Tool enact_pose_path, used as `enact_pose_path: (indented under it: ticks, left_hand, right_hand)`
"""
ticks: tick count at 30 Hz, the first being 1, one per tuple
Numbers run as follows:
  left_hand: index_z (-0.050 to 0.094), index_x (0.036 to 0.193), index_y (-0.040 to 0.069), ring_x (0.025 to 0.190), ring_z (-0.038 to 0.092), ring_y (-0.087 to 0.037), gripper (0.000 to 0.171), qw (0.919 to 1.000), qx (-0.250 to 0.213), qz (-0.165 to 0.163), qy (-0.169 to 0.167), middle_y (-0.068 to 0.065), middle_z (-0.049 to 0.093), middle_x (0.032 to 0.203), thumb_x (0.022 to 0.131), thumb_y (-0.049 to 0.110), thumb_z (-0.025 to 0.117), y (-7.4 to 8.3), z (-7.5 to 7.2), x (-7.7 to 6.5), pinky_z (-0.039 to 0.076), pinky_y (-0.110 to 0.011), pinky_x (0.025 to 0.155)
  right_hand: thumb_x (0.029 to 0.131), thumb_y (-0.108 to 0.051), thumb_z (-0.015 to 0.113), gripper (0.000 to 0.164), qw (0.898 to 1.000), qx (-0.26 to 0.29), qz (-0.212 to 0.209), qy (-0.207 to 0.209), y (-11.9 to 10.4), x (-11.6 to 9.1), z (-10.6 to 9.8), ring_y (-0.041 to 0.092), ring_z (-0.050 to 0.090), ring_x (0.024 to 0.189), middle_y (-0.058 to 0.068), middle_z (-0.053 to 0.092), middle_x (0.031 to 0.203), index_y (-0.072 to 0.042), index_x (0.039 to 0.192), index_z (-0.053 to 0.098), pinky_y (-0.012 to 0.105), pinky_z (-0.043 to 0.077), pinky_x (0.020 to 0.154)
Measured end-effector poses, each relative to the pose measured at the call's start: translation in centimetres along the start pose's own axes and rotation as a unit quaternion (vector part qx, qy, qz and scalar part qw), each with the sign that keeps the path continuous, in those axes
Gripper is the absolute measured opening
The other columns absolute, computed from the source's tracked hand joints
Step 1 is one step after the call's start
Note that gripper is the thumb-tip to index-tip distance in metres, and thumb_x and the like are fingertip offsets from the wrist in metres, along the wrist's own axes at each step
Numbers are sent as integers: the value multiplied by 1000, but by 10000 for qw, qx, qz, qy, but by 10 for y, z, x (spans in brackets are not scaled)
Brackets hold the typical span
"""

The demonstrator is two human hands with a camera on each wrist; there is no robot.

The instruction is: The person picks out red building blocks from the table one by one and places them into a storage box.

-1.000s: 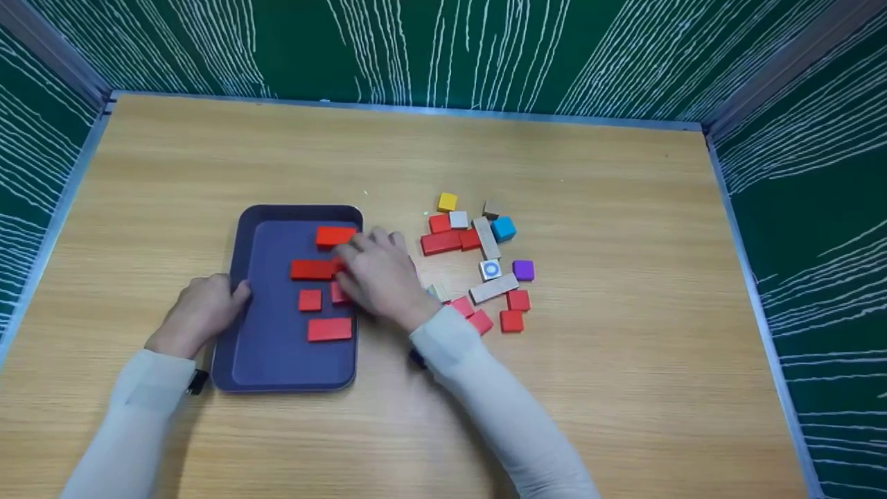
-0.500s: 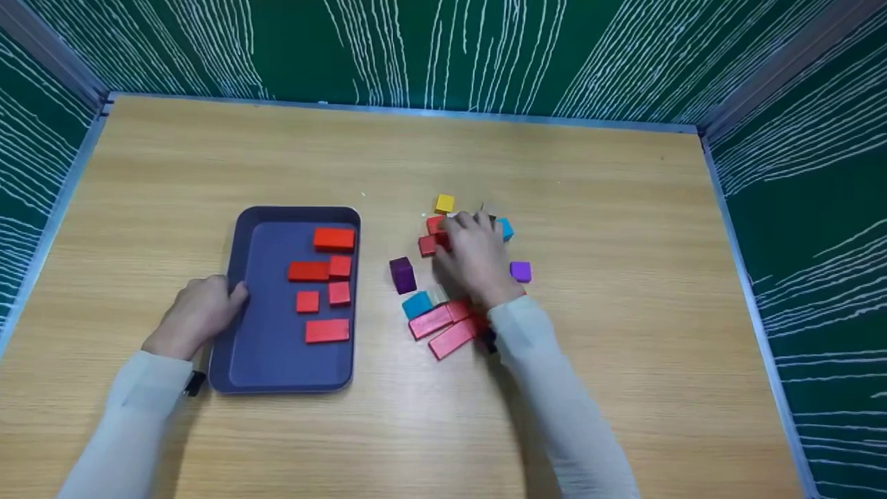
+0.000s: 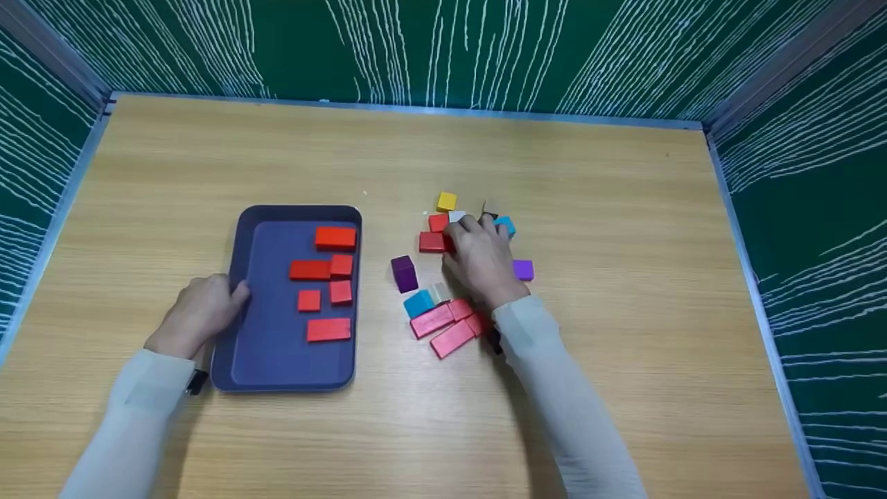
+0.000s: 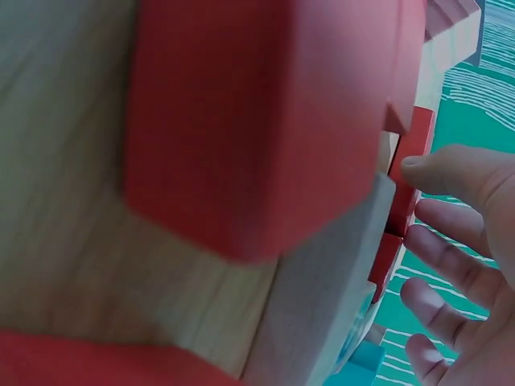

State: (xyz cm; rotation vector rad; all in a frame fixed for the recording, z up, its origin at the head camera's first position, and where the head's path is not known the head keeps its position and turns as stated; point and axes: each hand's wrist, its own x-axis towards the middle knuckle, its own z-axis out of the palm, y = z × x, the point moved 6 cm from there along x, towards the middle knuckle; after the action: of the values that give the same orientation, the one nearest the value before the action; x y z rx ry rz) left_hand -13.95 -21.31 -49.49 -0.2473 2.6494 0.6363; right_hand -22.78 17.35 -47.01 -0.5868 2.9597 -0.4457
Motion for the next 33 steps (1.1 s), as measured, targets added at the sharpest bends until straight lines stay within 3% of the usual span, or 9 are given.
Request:
enact_pose_path:
  ticks: [7, 16, 19, 25, 33]
  left_hand:
    - [64, 102, -6, 72, 60, -31, 42, 10000, -21, -54, -29, -20, 62, 87, 105, 28, 40, -1, 1, 1, 48, -42, 60]
    - [64, 105, -7, 73, 60, -31, 42, 9999, -54, -59, -99, -20, 61, 87, 106, 28, 40, 0, 0, -1, 48, -42, 61]
    - [64, 103, -6, 71, 60, -30, 41, 9999, -52, -51, -90, -18, 61, 85, 105, 27, 40, 0, 0, -1, 48, -41, 59]
    - [64, 99, -5, 68, 60, -29, 40, 9999, -62, -89, -71, -17, 60, 81, 105, 27, 40, -3, -1, -1, 47, -39, 56]
    - [65, 105, -7, 76, 63, -33, 43, 10000, -25, -26, 23, -25, 65, 96, 105, 29, 41, 0, 0, 2, 51, -48, 66]
  right_hand:
    - [89, -23, 77, 46, 9999, -106, -59, -44, -4, 2, 0, 34, 43, 116, 14, 58, 122, -5, 129, 63, 56, 31, 95]
    - [87, -22, 77, 41, 9997, 136, -150, 113, -18, 8, -8, 33, 46, 109, 12, 58, 112, -3, 121, 65, 52, 32, 96]
    - [87, -25, 77, 42, 9993, 213, -239, 213, -33, 15, -15, 33, 46, 111, 13, 58, 115, -3, 122, 65, 56, 30, 102]
    - [88, -31, 75, 39, 9976, 285, -535, 334, -80, 37, -20, 28, 47, 109, 9, 60, 114, -8, 118, 67, 48, 35, 94]
    - [91, -34, 72, 40, 9937, 177, -1099, 101, -145, 64, -14, 26, 47, 110, 8, 59, 117, -10, 123, 66, 46, 35, 97]
